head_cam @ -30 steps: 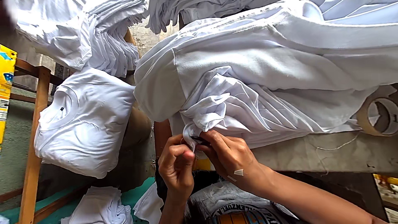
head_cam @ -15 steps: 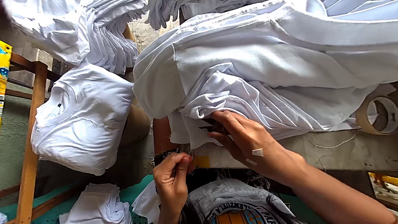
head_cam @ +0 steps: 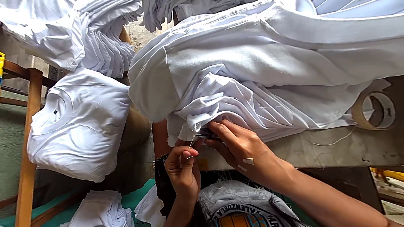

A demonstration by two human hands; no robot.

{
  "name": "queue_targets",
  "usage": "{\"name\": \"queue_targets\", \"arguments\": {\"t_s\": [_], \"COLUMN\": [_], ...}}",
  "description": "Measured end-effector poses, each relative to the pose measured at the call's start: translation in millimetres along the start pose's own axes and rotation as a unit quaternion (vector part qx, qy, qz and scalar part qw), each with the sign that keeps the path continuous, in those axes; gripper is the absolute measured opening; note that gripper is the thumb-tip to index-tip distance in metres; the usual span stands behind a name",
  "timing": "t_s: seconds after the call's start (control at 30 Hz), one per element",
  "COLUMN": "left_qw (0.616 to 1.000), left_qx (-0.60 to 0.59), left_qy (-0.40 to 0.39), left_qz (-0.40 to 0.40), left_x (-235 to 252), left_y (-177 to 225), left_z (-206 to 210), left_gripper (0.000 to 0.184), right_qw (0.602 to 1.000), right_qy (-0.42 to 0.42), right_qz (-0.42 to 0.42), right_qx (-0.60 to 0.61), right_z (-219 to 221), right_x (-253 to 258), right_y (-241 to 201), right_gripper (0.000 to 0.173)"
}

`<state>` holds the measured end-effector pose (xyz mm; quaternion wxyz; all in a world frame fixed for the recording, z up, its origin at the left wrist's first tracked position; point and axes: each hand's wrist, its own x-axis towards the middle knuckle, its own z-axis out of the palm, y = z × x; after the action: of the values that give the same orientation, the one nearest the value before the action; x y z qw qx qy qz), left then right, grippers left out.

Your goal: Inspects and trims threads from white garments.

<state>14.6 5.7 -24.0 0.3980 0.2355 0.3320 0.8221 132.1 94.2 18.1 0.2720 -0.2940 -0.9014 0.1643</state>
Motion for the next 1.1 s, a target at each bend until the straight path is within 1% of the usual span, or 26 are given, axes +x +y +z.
{"name": "queue_targets", "arguments": {"t_s": [0.17,0.23,0.3,0.37,0.47,0.57,0.63,0.7,0.77,0.8,0.9,0.97,1.1], "left_qw": [0.999,0.998,0.997,0.997,0.999,1.0,1.0,0.999,0.996,0.994,0.986,0.98,0.969], "left_qx": [0.044,0.06,0.06,0.042,-0.006,-0.031,-0.016,0.021,0.065,0.079,0.136,0.168,0.212], "left_qy": [-0.008,-0.016,-0.039,-0.059,-0.036,0.001,0.02,0.035,0.053,0.061,0.084,0.08,0.067], "left_qz": [0.02,0.026,0.035,0.034,0.008,0.004,0.018,0.029,0.034,0.035,0.046,0.068,0.104], "left_x": [-1.3,-2.0,-1.3,1.3,4.6,10.6,14.2,16.2,18.1,19.5,21.8,22.6,22.4], "left_y": [0.2,0.5,1.0,2.0,1.6,2.2,1.6,2.2,3.7,4.6,6.3,5.9,7.2], "left_z": [-2.0,-3.2,-5.1,-7.6,-8.5,-5.4,-3.4,-2.5,-1.1,0.7,5.0,6.6,10.5], "left_gripper": [0.017,0.017,0.02,0.029,0.039,0.039,0.032,0.021,0.008,0.003,0.022,0.024,0.022], "right_qw": [1.0,1.0,0.998,0.992,0.979,0.968,0.978,0.992,0.994,0.992,0.991,0.991,0.986], "right_qy": [0.018,0.011,-0.007,-0.027,-0.064,-0.081,-0.05,-0.017,-0.016,-0.016,-0.011,0.012,0.053], "right_qz": [-0.012,-0.022,-0.049,-0.093,-0.148,-0.159,-0.145,-0.119,-0.097,-0.095,-0.102,-0.104,-0.101], "right_qx": [-0.002,0.009,0.039,0.079,0.128,0.175,0.143,0.038,-0.054,-0.077,-0.085,-0.087,-0.125], "right_z": [7.2,7.4,5.1,1.4,-5.2,-14.0,-20.0,-21.2,-15.3,-12.6,-13.0,-15.8,-18.6], "right_x": [1.7,1.2,1.4,2.1,0.6,2.9,7.9,16.6,27.0,30.3,32.8,31.4,25.4], "right_y": [0.4,3.6,9.1,14.7,19.9,17.1,12.9,13.6,20.0,22.5,19.2,13.5,0.3], "right_gripper": [0.025,0.026,0.027,0.025,0.024,0.022,0.021,0.022,0.024,0.025,0.026,0.027,0.024]}}
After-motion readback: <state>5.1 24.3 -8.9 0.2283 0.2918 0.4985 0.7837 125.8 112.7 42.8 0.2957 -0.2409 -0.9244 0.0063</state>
